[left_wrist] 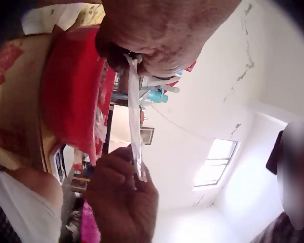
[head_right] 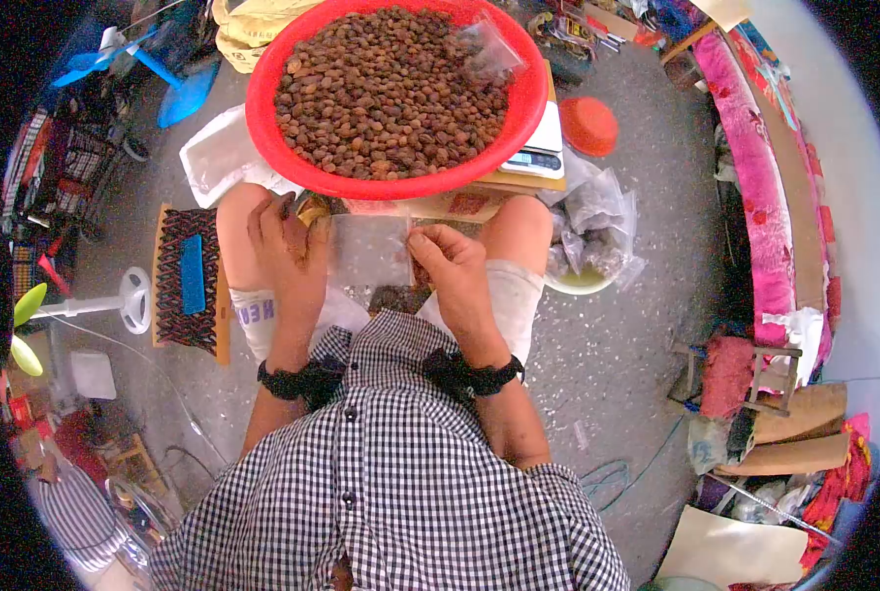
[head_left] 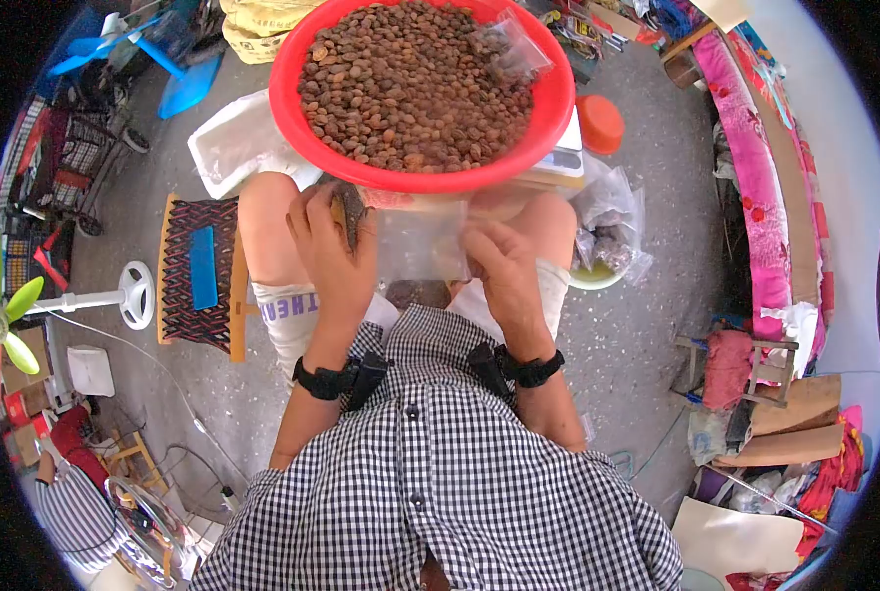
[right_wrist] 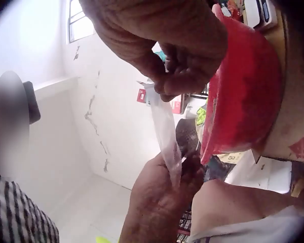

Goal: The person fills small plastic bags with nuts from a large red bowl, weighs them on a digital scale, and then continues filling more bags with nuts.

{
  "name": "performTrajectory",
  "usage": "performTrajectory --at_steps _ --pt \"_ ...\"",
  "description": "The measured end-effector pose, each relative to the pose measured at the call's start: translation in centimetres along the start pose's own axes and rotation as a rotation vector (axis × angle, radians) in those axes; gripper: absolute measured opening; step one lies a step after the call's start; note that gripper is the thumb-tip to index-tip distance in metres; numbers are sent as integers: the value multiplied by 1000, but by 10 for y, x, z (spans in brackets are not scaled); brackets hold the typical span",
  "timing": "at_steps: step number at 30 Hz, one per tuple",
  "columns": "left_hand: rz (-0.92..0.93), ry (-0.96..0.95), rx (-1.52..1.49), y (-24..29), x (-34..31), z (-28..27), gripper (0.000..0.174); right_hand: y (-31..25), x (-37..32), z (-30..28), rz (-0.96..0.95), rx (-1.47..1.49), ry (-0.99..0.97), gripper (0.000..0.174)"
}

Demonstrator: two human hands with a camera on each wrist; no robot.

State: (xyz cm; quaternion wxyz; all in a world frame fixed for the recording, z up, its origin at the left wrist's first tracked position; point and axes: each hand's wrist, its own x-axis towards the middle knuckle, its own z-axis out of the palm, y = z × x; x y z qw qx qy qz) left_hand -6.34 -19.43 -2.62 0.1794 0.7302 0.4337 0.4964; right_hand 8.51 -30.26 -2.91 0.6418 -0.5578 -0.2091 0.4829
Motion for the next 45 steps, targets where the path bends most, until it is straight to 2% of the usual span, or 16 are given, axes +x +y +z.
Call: performTrajectory --at_steps 2,5,8,11,17,21,26,29,32,35,38,41,45 --pt "53 -97 -69 11 -1 -10 15 -6 -2 4 -47 -88 7 20" --pt "-235 -491 -465 30 -15 -10 13 -7 -4 11 -83 -137 -7 21" --pt "-429 -517 -670 31 -24 4 11 -1 -3 13 -105 -163 -11 21" --pt "-474 -560 -671 28 -23 5 10 3 -4 13 -124 -242 12 19" --pt "-393 -565 -537 24 -20 1 11 10 -2 17 -217 -447 35 16" --pt "-522 -556 -667 21 -24 5 9 10 -1 16 -237 -474 25 17" --pt "-626 -556 -742 19 -24 6 7 5 1 11 -155 -401 27 20" --pt "-607 -468 -753 22 -24 8 6 11 4 6 -189 -457 53 19" --pt "-262 -496 -276 19 -21 6 12 21 8 3 -314 -607 132 16" --pt "-51 -441 -116 19 -24 11 19 17 8 13 -424 -624 179 11" --pt "-54 -551 -212 30 -17 8 24 9 5 15 -449 -654 133 10" --pt "51 -531 -143 25 -17 13 25 6 5 13 -478 -767 88 10" --pt "91 -552 -98 23 -12 16 17 2 5 11 -493 -803 -14 10"
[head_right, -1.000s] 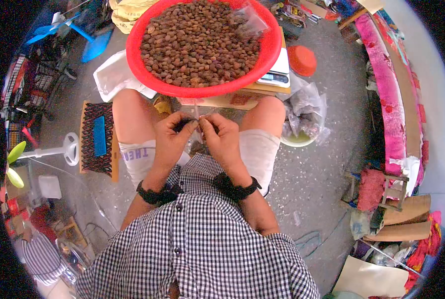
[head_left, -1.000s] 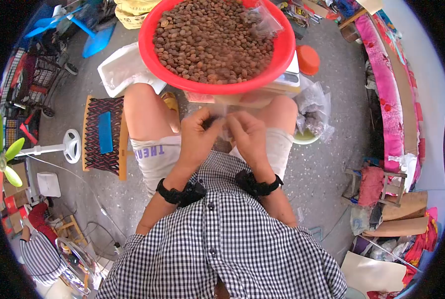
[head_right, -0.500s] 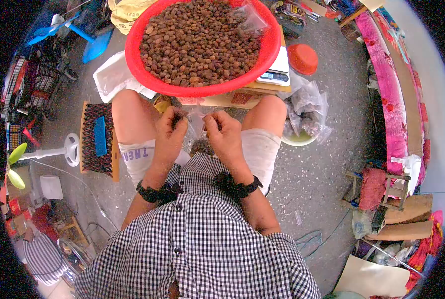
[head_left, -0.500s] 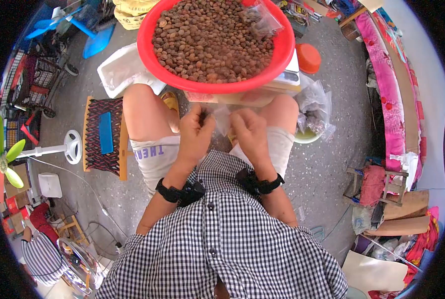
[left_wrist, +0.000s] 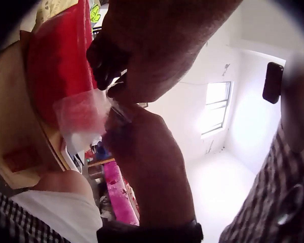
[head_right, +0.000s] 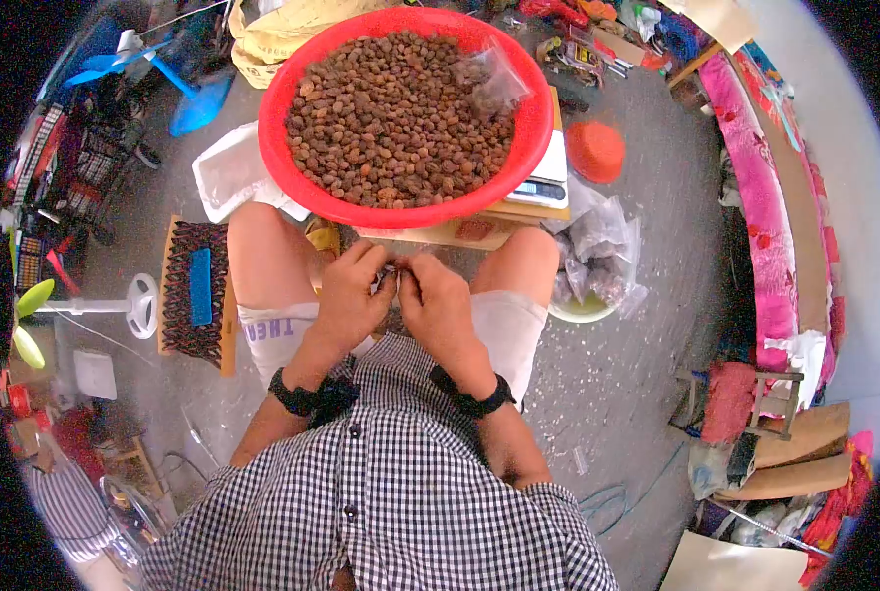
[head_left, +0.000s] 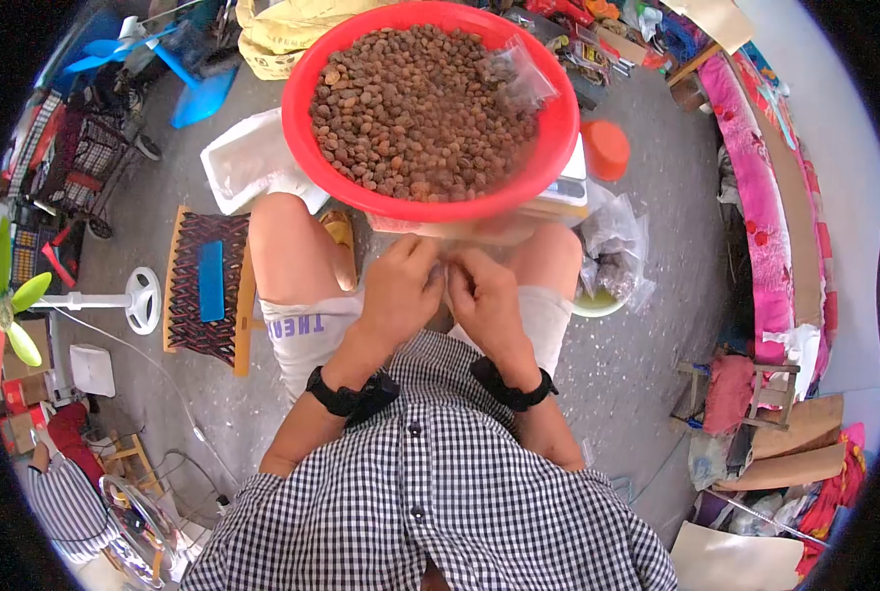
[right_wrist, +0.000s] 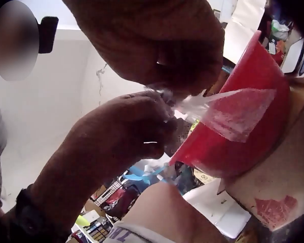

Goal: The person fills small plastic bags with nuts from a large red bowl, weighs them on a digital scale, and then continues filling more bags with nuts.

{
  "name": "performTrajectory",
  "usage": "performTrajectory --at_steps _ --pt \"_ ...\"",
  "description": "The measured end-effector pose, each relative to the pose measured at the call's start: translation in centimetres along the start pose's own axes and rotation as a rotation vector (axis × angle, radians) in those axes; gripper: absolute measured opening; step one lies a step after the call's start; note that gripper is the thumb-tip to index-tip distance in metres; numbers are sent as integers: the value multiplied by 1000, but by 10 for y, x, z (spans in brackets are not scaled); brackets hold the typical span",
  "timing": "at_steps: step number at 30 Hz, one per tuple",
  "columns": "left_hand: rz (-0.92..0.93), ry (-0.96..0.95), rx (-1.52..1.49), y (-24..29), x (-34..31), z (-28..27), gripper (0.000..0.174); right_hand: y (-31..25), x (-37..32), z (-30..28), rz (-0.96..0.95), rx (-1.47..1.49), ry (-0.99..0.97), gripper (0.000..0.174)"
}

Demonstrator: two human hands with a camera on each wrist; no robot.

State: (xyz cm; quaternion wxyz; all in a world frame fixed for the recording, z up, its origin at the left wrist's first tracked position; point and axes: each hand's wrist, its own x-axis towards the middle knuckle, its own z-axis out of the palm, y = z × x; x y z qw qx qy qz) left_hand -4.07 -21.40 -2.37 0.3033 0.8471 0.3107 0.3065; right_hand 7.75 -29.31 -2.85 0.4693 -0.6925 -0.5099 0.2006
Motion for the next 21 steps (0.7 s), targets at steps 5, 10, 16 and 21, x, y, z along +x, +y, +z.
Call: performTrajectory --at_steps 5,10,16,21 --pt "-18 -6 61 -9 -7 8 10 -7 1 -5 35 -72 -21 17" --pt "-3 8 161 -3 -7 4 10 4 -3 -5 -56 -280 -31 23" --pt "37 -104 311 0 -14 8 25 9 -3 -5 28 -378 17 18" --pt "57 -337 249 25 -10 -1 30 14 9 -19 -5 -251 60 10"
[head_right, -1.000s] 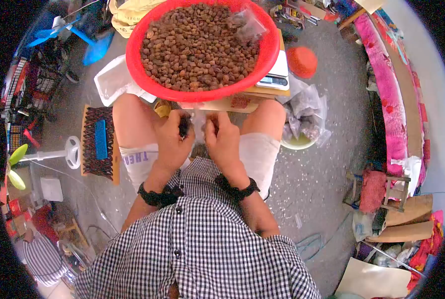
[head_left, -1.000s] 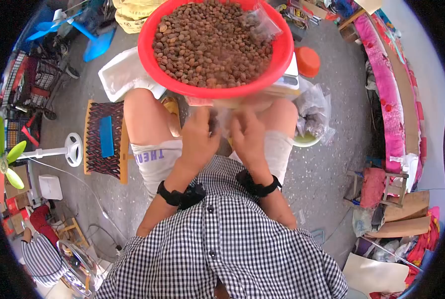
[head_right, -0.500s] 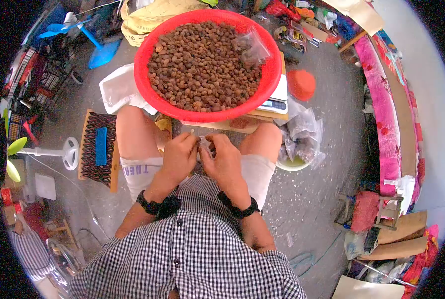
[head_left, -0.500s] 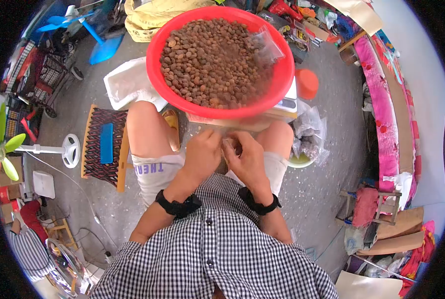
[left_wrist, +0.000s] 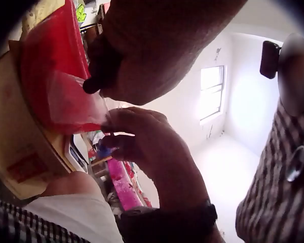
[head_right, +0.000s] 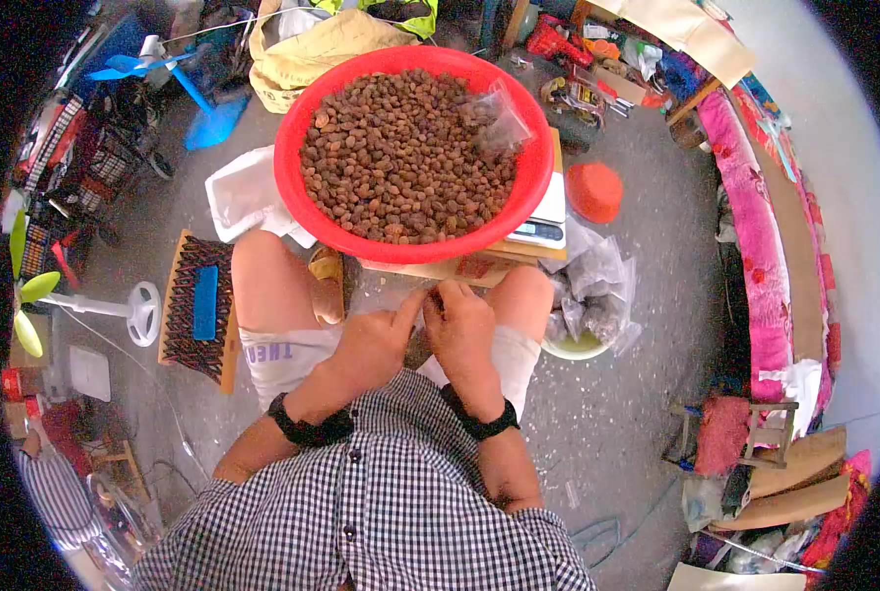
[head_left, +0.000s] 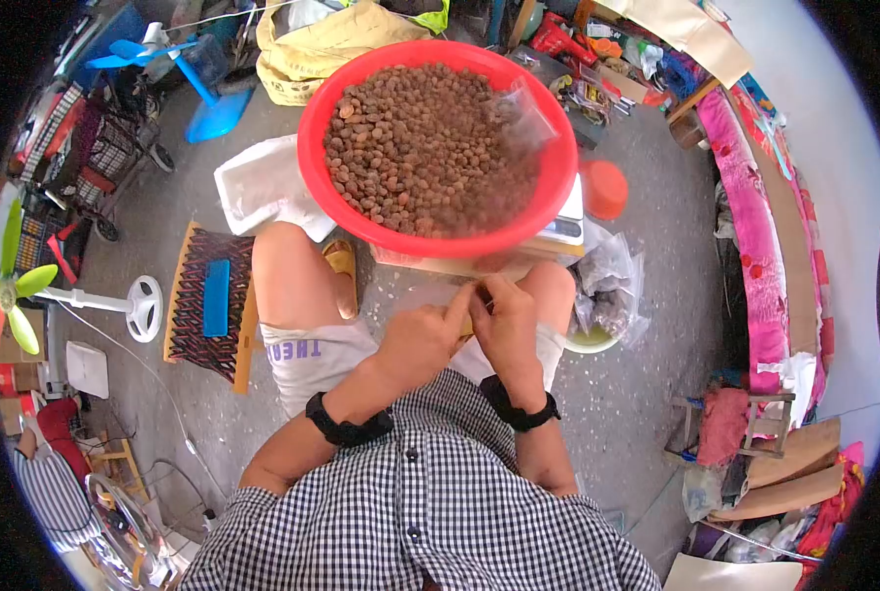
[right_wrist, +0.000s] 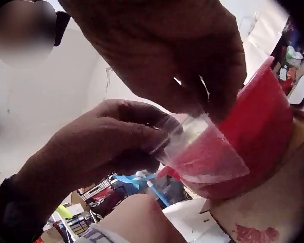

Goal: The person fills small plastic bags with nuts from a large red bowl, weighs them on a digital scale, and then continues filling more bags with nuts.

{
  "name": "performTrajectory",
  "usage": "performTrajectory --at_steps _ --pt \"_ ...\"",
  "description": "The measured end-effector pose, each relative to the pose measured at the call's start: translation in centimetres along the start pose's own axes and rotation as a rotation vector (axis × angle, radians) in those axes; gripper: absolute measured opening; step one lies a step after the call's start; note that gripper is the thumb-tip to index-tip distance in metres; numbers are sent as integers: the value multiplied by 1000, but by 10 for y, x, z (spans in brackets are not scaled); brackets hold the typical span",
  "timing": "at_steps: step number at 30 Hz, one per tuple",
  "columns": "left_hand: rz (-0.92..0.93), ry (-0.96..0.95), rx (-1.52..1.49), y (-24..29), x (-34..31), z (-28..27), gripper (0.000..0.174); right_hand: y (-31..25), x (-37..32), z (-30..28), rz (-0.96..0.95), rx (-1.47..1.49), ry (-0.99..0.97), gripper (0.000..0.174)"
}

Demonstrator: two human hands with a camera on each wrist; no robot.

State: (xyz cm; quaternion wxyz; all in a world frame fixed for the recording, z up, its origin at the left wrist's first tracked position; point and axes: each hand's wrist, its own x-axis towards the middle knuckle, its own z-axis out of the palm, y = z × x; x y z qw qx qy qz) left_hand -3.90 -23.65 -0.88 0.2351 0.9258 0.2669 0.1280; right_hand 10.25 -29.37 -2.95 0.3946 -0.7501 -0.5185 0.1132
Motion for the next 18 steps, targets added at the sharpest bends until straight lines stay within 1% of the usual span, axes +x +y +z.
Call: performTrajectory --at_steps 2,5,8,9,11,12,14,15,16,17,18 --pt "55 7 -8 2 2 0 34 1 5 -5 -5 31 -9 11" --pt "161 94 -99 3 12 -13 30 -2 14 -16 2 45 -33 12" --pt "268 53 -125 -3 22 -29 24 -13 26 -30 -30 1 -46 13" --pt "271 56 -182 -6 25 -34 23 -18 32 -35 -49 -21 -54 13" --pt "268 62 -298 -15 33 -46 23 -37 46 -47 -21 -100 -71 13" --pt "294 60 -308 -20 37 -54 24 -43 53 -49 -7 -139 -83 13" --pt "341 58 -322 -32 45 -72 27 -41 71 -47 -12 -44 -135 14" --pt "301 54 -297 -38 49 -79 26 -40 82 -45 -15 6 -162 14" --pt "261 49 -271 -43 52 -86 24 -43 94 -44 -97 71 -182 16" --pt "220 44 -248 -49 55 -92 23 -50 106 -44 -80 167 -202 17" --pt "214 96 -241 -58 59 -100 22 -59 119 -44 -62 261 -220 17"
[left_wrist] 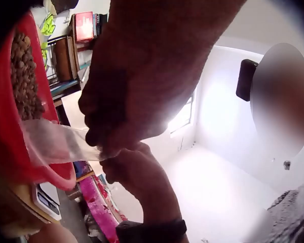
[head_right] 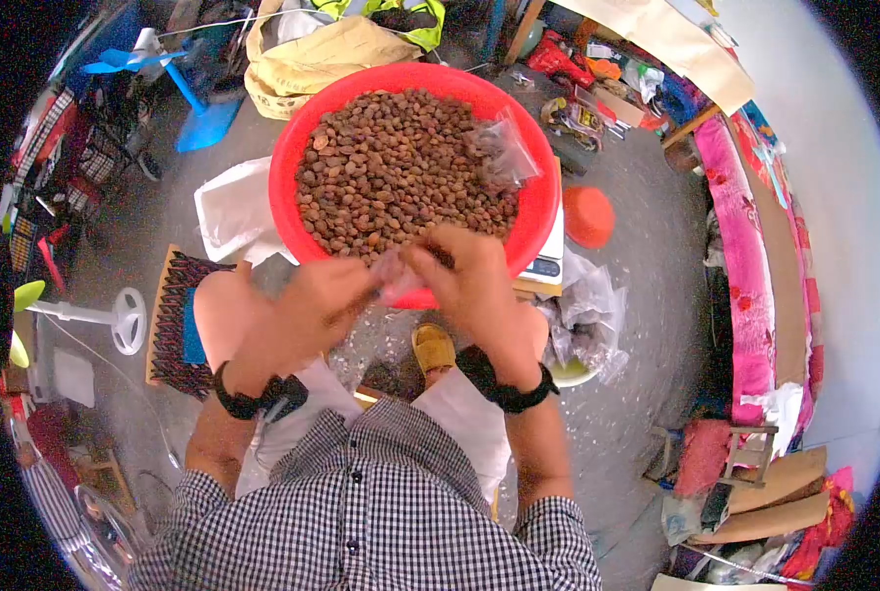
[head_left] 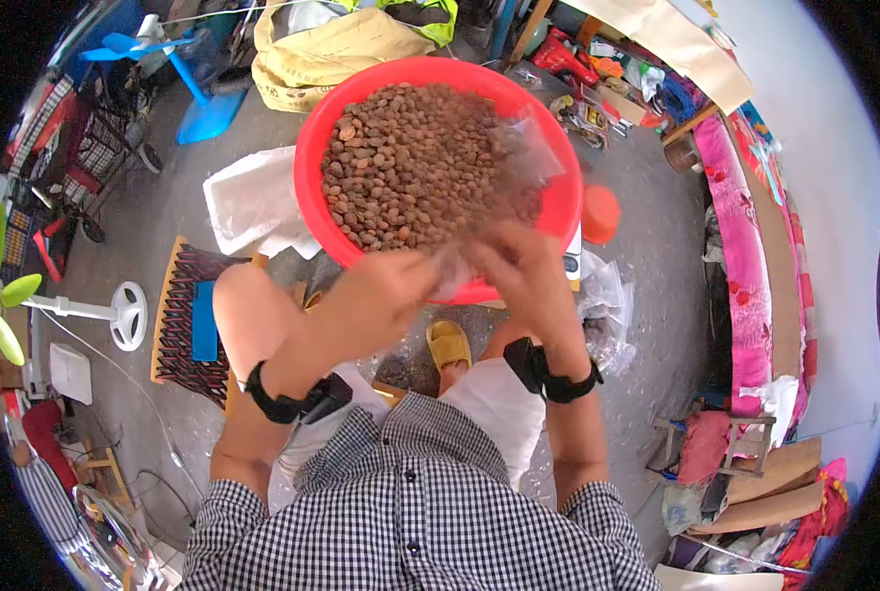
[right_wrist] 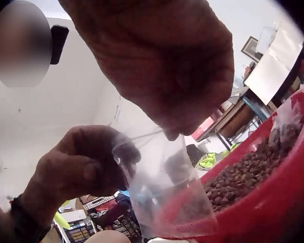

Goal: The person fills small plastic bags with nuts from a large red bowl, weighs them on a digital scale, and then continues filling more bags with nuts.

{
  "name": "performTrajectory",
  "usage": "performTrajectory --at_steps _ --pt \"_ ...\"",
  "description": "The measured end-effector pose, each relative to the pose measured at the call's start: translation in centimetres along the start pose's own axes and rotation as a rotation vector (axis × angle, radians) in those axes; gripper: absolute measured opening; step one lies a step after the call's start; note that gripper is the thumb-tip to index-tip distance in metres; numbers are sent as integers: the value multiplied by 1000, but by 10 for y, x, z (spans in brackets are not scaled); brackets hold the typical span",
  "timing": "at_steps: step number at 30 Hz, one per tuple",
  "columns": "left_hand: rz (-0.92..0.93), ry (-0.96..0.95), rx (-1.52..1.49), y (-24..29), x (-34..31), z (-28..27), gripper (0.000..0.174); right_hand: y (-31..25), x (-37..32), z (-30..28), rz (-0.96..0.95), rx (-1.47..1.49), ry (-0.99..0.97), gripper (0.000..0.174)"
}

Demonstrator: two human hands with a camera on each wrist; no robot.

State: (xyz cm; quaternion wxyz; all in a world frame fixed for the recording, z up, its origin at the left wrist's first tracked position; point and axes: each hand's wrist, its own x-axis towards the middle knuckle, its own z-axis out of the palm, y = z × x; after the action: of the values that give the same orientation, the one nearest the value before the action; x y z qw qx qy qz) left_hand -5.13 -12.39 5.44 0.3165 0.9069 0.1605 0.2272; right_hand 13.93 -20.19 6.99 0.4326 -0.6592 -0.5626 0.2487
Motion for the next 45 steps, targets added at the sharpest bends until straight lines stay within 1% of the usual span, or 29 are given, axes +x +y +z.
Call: performTrajectory --at_steps 1,2,5,6,8,10,13,14,17,20,23,26,29,32,35,36,38,39,40,41,43,45 --pt "2 51 12 -10 3 -10 22 -3 14 1 10 94 -12 18" --pt "3 102 24 -17 7 -19 22 1 28 2 -13 75 46 18" --pt "-30 262 2 -49 25 -40 15 9 66 9 -57 -27 112 19" --pt "-38 284 9 -62 30 -42 14 22 78 14 -89 -16 89 18" --pt "-55 329 21 -91 36 -36 11 33 96 24 -135 -140 -2 17" --pt "-93 310 63 -114 34 -25 13 50 110 37 -215 -261 -93 17" --pt "-114 280 53 -136 28 -17 17 77 127 57 -238 -345 -196 16" --pt "-114 270 46 -141 26 -17 19 88 134 65 -228 -399 -260 20" --pt "-127 348 -4 -136 27 -29 24 113 148 87 -83 -589 -417 25" --pt "-193 277 29 -144 27 -31 37 108 145 95 -154 -666 -398 32" --pt "-210 281 29 -152 28 -27 37 138 152 97 -162 -589 -416 34" --pt "-216 274 65 -154 29 -26 35 154 148 95 -245 -536 -305 23" --pt "-164 345 64 -150 29 -23 29 148 144 83 -207 -474 -287 22" --pt "-158 306 94 -154 31 -16 34 100 138 71 -132 -212 -97 19" --pt "-183 247 103 -153 35 -11 33 52 137 62 45 -44 13 17" --pt "-176 250 112 -151 36 -11 28 22 135 58 150 -13 -55 16" --pt "-162 256 132 -145 37 -12 20 14 136 58 32 -23 -98 15" --pt "-150 242 128 -143 38 -13 20 10 137 60 -28 -28 -122 15" --pt "-139 228 124 -140 39 -16 21 3 139 62 -184 -173 -123 15" --pt "-131 214 119 -138 40 -17 21 5 142 64 -239 -210 -140 15" --pt "-105 256 93 -137 40 -16 22 11 148 69 -347 -282 -175 15" --pt "-111 266 86 -139 39 -15 23 12 149 71 -331 -302 -162 15"
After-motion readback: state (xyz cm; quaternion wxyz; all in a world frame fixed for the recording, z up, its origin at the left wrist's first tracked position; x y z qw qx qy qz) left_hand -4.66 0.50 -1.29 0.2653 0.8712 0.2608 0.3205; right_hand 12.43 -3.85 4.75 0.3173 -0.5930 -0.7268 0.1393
